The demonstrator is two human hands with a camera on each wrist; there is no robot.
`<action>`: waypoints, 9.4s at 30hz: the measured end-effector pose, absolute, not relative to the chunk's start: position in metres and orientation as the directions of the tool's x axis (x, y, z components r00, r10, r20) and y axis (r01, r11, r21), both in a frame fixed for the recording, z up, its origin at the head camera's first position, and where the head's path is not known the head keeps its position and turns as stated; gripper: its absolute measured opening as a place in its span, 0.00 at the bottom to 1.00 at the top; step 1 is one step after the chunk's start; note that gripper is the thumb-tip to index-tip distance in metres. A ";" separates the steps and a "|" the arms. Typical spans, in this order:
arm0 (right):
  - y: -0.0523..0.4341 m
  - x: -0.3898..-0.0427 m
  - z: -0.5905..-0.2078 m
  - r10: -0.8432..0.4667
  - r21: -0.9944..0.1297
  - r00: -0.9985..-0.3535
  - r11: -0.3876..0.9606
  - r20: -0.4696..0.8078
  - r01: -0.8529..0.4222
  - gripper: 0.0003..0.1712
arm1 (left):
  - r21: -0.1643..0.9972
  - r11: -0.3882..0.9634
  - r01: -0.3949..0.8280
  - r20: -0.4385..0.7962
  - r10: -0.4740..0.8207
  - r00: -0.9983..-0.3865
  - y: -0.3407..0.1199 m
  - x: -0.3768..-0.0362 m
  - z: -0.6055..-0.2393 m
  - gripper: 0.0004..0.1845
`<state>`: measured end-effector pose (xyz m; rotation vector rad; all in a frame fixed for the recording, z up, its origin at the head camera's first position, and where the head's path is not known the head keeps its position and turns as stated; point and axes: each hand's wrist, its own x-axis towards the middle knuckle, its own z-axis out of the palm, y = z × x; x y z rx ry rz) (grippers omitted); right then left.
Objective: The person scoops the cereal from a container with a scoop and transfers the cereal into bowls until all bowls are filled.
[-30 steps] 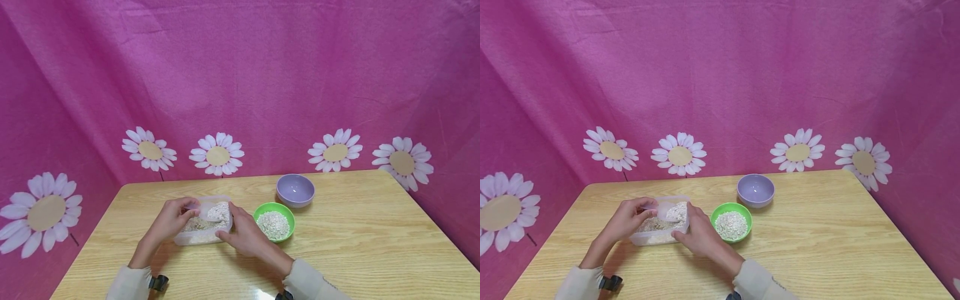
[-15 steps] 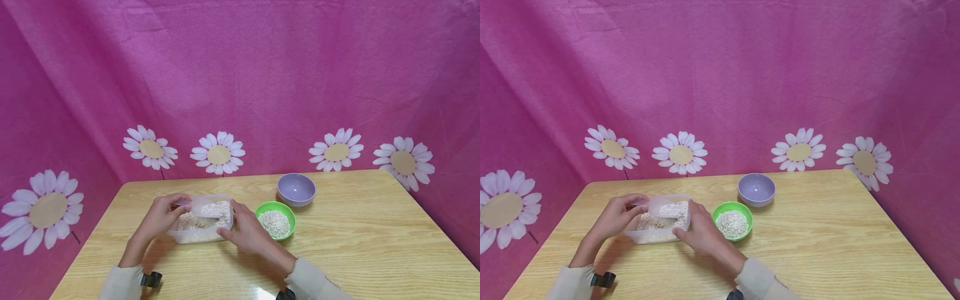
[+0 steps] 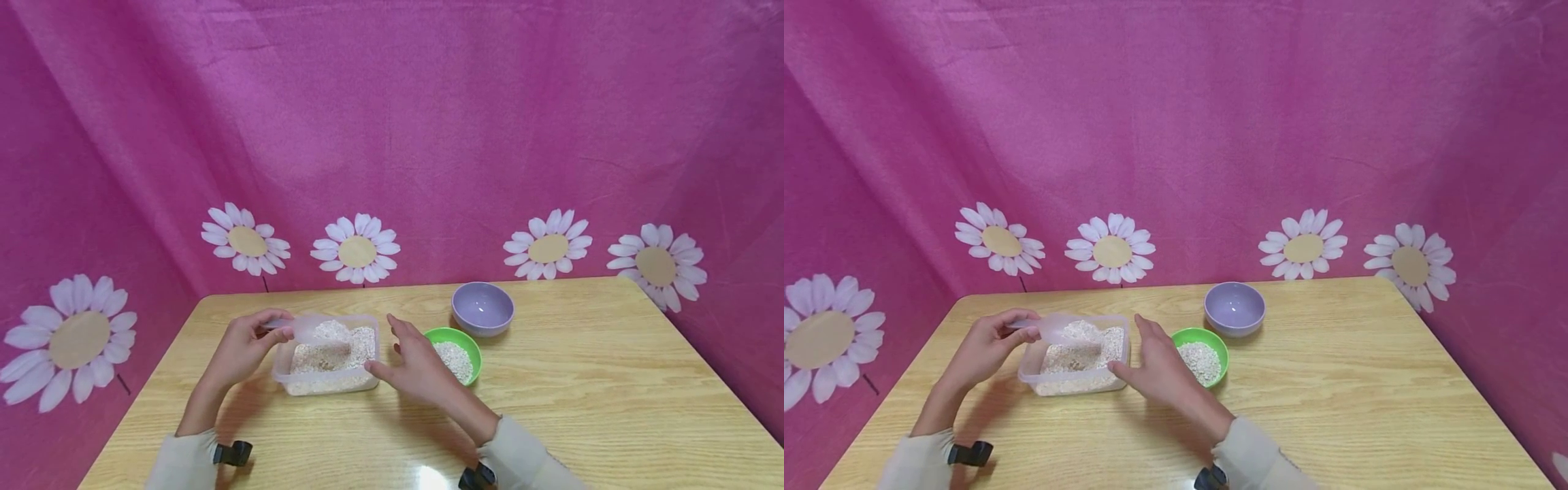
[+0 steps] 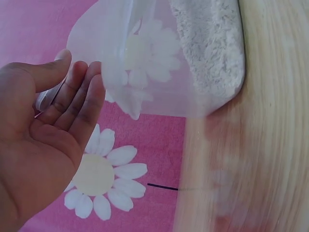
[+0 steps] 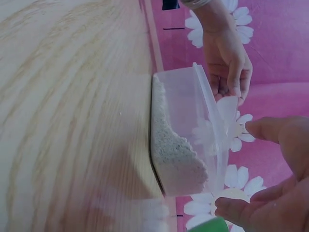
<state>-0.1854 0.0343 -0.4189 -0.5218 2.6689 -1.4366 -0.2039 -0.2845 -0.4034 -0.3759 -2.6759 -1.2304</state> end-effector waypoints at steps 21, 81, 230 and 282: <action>0.106 -0.194 -0.407 -0.234 -0.811 -0.961 0.527 0.148 -0.253 0.51 | 0.832 0.451 0.323 0.285 0.151 -0.947 -0.246 -0.218 -0.396 0.12; 0.207 -0.236 -0.452 -0.096 -0.800 -0.989 0.582 0.112 -0.147 0.54 | 0.505 0.634 0.585 0.268 0.529 -0.805 -0.047 -0.301 -0.380 0.10; 0.026 -0.185 -0.425 -0.383 -0.828 -0.909 0.447 0.163 -0.337 0.51 | 0.721 0.630 0.288 0.212 0.195 -0.957 -0.248 -0.204 -0.417 0.10; 0.145 -0.198 -0.425 -0.225 -0.657 -0.922 0.649 0.315 -0.383 0.43 | 0.852 0.434 0.292 0.293 0.066 -0.954 -0.247 -0.208 -0.403 0.12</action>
